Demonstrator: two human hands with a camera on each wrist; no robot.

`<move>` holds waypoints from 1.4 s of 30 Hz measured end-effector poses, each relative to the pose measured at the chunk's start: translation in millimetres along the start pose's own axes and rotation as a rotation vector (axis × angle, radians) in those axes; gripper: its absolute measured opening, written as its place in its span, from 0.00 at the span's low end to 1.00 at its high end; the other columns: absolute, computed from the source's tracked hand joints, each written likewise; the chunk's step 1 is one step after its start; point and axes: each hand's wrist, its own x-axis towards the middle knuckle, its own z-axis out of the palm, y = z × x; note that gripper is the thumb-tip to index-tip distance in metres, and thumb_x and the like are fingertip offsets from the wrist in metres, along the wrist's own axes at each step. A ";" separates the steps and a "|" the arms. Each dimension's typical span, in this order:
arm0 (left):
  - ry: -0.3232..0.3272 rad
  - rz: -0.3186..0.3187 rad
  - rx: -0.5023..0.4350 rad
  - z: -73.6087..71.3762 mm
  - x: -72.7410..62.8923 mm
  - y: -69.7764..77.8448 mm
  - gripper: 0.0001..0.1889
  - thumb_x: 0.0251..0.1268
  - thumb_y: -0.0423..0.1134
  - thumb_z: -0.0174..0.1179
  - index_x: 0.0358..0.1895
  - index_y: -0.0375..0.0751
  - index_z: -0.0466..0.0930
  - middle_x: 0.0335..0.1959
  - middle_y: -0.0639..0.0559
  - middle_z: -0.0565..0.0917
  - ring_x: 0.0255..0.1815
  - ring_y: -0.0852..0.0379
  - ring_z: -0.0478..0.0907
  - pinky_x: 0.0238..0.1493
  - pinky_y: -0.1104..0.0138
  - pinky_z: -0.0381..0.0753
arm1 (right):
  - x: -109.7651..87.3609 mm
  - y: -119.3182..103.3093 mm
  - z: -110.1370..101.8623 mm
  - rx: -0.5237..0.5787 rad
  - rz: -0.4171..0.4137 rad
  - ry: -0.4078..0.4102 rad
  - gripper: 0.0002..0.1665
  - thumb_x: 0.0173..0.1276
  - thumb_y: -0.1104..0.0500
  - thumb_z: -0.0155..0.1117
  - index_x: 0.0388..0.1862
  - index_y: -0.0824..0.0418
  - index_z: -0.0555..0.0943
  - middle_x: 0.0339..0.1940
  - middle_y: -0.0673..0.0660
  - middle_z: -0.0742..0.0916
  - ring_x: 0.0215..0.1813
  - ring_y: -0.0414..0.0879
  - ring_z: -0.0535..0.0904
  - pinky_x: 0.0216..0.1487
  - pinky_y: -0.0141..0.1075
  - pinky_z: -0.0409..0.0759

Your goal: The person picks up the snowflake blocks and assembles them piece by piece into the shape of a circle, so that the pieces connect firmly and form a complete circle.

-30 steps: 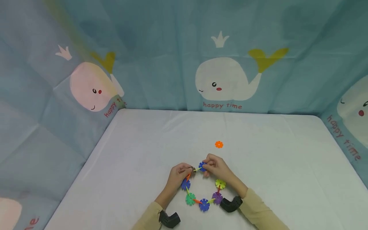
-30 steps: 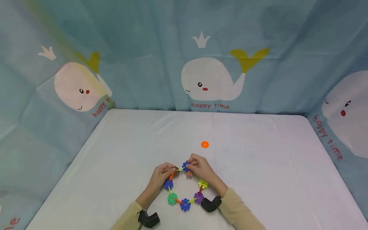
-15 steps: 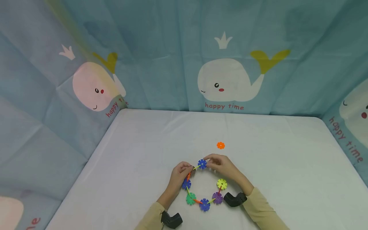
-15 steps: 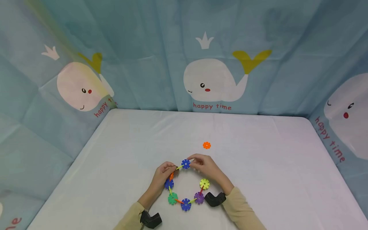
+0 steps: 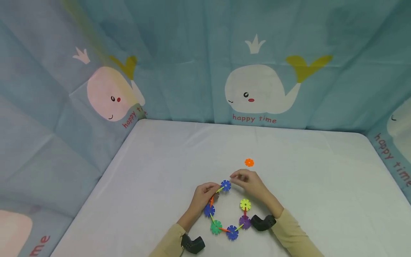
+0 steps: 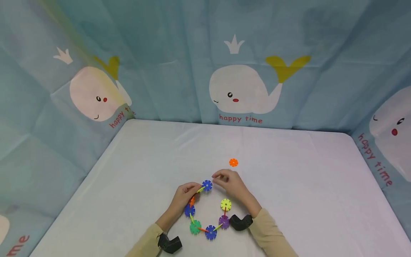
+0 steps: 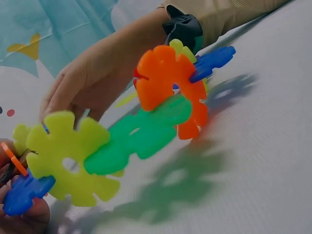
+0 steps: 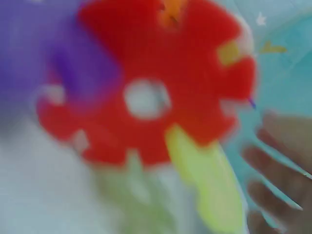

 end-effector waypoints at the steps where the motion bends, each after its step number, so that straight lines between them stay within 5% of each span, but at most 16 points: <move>1: 0.006 0.002 0.002 0.2 -0.6 -0.4 0.12 0.63 0.35 0.54 0.40 0.27 0.78 0.27 0.37 0.79 0.24 0.59 0.73 0.27 0.71 0.73 | -0.2 8.5 -0.9 -0.082 -0.001 0.026 0.15 0.59 0.60 0.64 0.45 0.63 0.79 0.45 0.55 0.81 0.47 0.51 0.73 0.47 0.43 0.70; 6: 0.068 0.011 -0.065 -0.3 -1.3 0.7 0.11 0.63 0.31 0.53 0.37 0.22 0.77 0.27 0.32 0.78 0.23 0.60 0.74 0.25 0.72 0.73 | -5.9 32.2 -8.2 -0.417 0.057 0.037 0.32 0.58 0.56 0.64 0.59 0.69 0.69 0.63 0.66 0.65 0.65 0.66 0.50 0.58 0.60 0.48; 12: 0.082 0.012 -0.101 1.1 0.6 -1.6 0.12 0.63 0.31 0.53 0.42 0.21 0.75 0.28 0.31 0.79 0.20 0.63 0.73 0.20 0.76 0.69 | -8.3 41.2 -11.6 -0.287 -0.063 0.224 0.09 0.50 0.68 0.69 0.32 0.66 0.82 0.40 0.61 0.82 0.48 0.57 0.73 0.49 0.50 0.67; 15: 0.028 -0.006 -0.112 1.2 0.3 -1.7 0.14 0.63 0.31 0.53 0.45 0.20 0.73 0.26 0.34 0.79 0.17 0.64 0.71 0.17 0.76 0.68 | -8.4 41.3 -11.9 -0.268 0.012 0.282 0.14 0.46 0.66 0.72 0.33 0.67 0.81 0.35 0.58 0.81 0.41 0.54 0.72 0.43 0.46 0.69; 18: -0.008 -0.022 -0.119 0.9 -0.7 -1.1 0.13 0.63 0.30 0.53 0.44 0.20 0.73 0.22 0.38 0.79 0.15 0.64 0.69 0.16 0.76 0.67 | -8.2 40.2 -13.0 -0.250 0.123 0.249 0.21 0.47 0.63 0.72 0.40 0.69 0.78 0.35 0.58 0.79 0.40 0.54 0.70 0.42 0.45 0.67; 21: -0.024 -0.015 -0.093 0.3 -1.2 0.3 0.12 0.63 0.30 0.53 0.41 0.20 0.75 0.21 0.38 0.78 0.16 0.62 0.69 0.17 0.75 0.68 | -8.0 38.7 -14.3 -0.230 0.165 0.204 0.18 0.48 0.62 0.71 0.38 0.68 0.79 0.32 0.56 0.80 0.36 0.50 0.70 0.38 0.41 0.67; 25: -0.033 0.003 -0.008 0.8 -1.0 2.6 0.11 0.62 0.32 0.54 0.38 0.23 0.78 0.21 0.37 0.78 0.18 0.60 0.70 0.20 0.74 0.69 | -8.8 31.6 -14.9 -0.158 0.059 0.167 0.08 0.51 0.67 0.69 0.31 0.64 0.81 0.29 0.51 0.80 0.31 0.43 0.72 0.33 0.35 0.71; 29: -0.023 0.003 0.065 2.0 -1.3 4.6 0.10 0.61 0.33 0.56 0.36 0.26 0.80 0.21 0.38 0.79 0.18 0.60 0.70 0.20 0.74 0.69 | -8.2 15.7 -10.5 -0.033 -0.140 0.002 0.06 0.57 0.69 0.62 0.33 0.63 0.82 0.31 0.51 0.81 0.32 0.42 0.75 0.33 0.34 0.73; 32: 0.000 0.008 0.091 2.4 -2.0 5.8 0.09 0.61 0.33 0.56 0.35 0.27 0.80 0.20 0.39 0.79 0.17 0.61 0.70 0.20 0.74 0.68 | -8.2 6.7 -5.1 0.019 -0.185 -0.072 0.06 0.60 0.68 0.60 0.37 0.63 0.81 0.33 0.52 0.82 0.35 0.42 0.76 0.35 0.34 0.74; 37: 0.023 0.008 0.080 2.2 -3.5 6.4 0.09 0.61 0.33 0.56 0.35 0.27 0.80 0.17 0.44 0.76 0.16 0.62 0.68 0.19 0.75 0.66 | -10.2 2.6 -0.8 0.028 -0.159 -0.017 0.07 0.55 0.70 0.64 0.34 0.62 0.80 0.31 0.51 0.82 0.33 0.40 0.76 0.34 0.33 0.75; 42: 0.031 0.003 0.030 2.1 -3.3 4.7 0.10 0.61 0.32 0.56 0.36 0.25 0.79 0.17 0.46 0.76 0.17 0.62 0.69 0.18 0.75 0.67 | -10.1 4.6 0.4 0.030 -0.237 0.030 0.08 0.52 0.73 0.65 0.27 0.62 0.81 0.27 0.50 0.81 0.31 0.40 0.76 0.32 0.32 0.76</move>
